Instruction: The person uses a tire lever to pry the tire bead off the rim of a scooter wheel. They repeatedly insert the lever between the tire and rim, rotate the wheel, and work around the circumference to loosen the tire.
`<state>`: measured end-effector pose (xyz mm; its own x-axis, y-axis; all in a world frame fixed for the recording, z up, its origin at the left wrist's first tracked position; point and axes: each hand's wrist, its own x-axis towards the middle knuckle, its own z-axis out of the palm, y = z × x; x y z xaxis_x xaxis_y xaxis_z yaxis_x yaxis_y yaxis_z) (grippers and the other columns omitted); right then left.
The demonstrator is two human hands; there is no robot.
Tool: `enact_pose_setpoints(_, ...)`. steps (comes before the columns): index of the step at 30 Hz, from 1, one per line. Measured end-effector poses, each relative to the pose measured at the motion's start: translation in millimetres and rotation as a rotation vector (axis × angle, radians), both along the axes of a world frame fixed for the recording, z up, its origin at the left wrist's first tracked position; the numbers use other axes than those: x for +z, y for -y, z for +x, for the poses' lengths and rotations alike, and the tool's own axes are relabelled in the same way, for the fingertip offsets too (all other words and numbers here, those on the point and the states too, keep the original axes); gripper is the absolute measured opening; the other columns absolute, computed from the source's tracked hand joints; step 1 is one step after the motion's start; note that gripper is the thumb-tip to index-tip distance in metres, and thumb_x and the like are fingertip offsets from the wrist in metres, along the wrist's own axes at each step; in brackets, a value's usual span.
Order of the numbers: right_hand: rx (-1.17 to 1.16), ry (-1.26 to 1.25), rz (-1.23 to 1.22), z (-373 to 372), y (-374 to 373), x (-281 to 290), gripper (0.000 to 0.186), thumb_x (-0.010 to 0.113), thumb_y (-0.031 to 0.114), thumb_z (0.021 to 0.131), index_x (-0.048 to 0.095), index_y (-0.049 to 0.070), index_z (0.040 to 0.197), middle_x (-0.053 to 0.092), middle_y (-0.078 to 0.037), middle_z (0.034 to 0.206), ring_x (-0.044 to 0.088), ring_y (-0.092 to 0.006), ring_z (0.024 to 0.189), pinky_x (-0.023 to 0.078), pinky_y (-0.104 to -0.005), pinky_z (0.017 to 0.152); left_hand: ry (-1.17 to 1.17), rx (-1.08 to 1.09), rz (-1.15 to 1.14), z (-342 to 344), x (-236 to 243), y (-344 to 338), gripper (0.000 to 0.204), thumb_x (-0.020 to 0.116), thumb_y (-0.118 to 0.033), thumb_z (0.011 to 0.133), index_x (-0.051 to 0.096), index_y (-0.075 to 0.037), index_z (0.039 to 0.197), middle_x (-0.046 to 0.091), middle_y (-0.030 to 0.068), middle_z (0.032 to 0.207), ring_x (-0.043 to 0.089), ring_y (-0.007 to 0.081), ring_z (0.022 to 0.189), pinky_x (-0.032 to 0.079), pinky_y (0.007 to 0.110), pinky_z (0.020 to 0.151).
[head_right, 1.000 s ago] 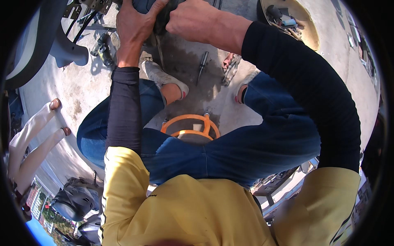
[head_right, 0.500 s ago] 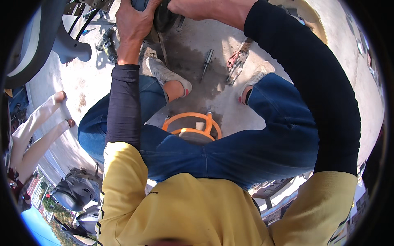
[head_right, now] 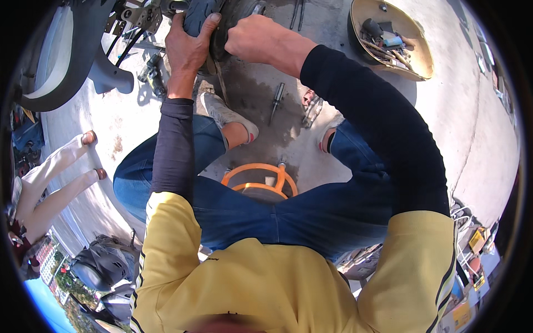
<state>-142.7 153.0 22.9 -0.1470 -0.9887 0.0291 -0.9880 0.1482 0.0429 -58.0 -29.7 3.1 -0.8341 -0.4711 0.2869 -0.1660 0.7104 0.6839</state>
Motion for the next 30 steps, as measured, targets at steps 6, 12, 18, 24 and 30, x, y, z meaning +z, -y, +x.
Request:
enact_pose_setpoints(6, 0.024, 0.049, 0.061, 1, 21, 1, 0.01, 0.071, 0.013, 0.081, 0.081, 0.012, 0.079, 0.077, -0.011, 0.078, 0.078, -0.0322, 0.081, 0.063, -0.0451, 0.067, 0.089, 0.061, 0.057, 11, 3, 5, 0.083, 0.081, -0.068, 0.084, 0.068, 0.003, 0.125, 0.075, 0.0279, 0.108, 0.074, 0.0431, 0.104, 0.057, 0.048, 0.091)
enact_pose_setpoints(12, 0.033, 0.061, -0.088, 33, 11, -13, 0.011, 0.07, 0.014, 0.081, 0.08, 0.012, 0.077, 0.074, -0.011, 0.074, 0.077, -0.0328, 0.074, 0.062, -0.0457, 0.064, 0.078, 0.045, 0.049, 10, 4, -1, 0.089, 0.08, -0.071, 0.082, 0.066, 0.005, 0.127, 0.074, 0.0297, 0.113, 0.072, 0.0469, 0.107, 0.055, 0.05, 0.093)
enact_pose_setpoints(18, -0.074, 0.096, -0.024, -28, -9, -33, 0.016, 0.066, 0.016, 0.09, 0.079, 0.006, 0.088, 0.073, -0.015, 0.075, 0.076, -0.0352, 0.077, 0.06, -0.0477, 0.064, 0.159, 0.017, 0.104, 4, 9, -4, 0.089, 0.079, -0.071, 0.082, 0.065, 0.002, 0.13, 0.07, 0.0286, 0.126, 0.069, 0.0464, 0.116, 0.054, 0.052, 0.098)
enact_pose_setpoints(24, -0.128, 0.065, 0.178, -17, 5, -12, 0.023, 0.057, 0.017, 0.101, 0.077, 0.005, 0.1, 0.076, -0.017, 0.083, 0.077, -0.0355, 0.08, 0.061, -0.0473, 0.067, -0.132, 0.043, 0.05, 24, -14, 3, 0.082, 0.085, -0.061, 0.083, 0.064, 0.001, 0.132, 0.073, 0.0278, 0.117, 0.07, 0.0459, 0.113, 0.054, 0.049, 0.097)
enact_pose_setpoints(30, -0.204, 0.145, 0.171, 5, -2, -32, 0.028, 0.051, 0.017, 0.106, 0.074, 0.001, 0.107, 0.076, -0.017, 0.083, 0.077, -0.0372, 0.079, 0.061, -0.0496, 0.066, 0.0, 0.075, 0.03, 37, -32, 0, 0.072, 0.091, -0.045, 0.077, 0.061, 0.0, 0.125, 0.069, 0.026, 0.112, 0.07, 0.0485, 0.103, 0.057, 0.053, 0.087)
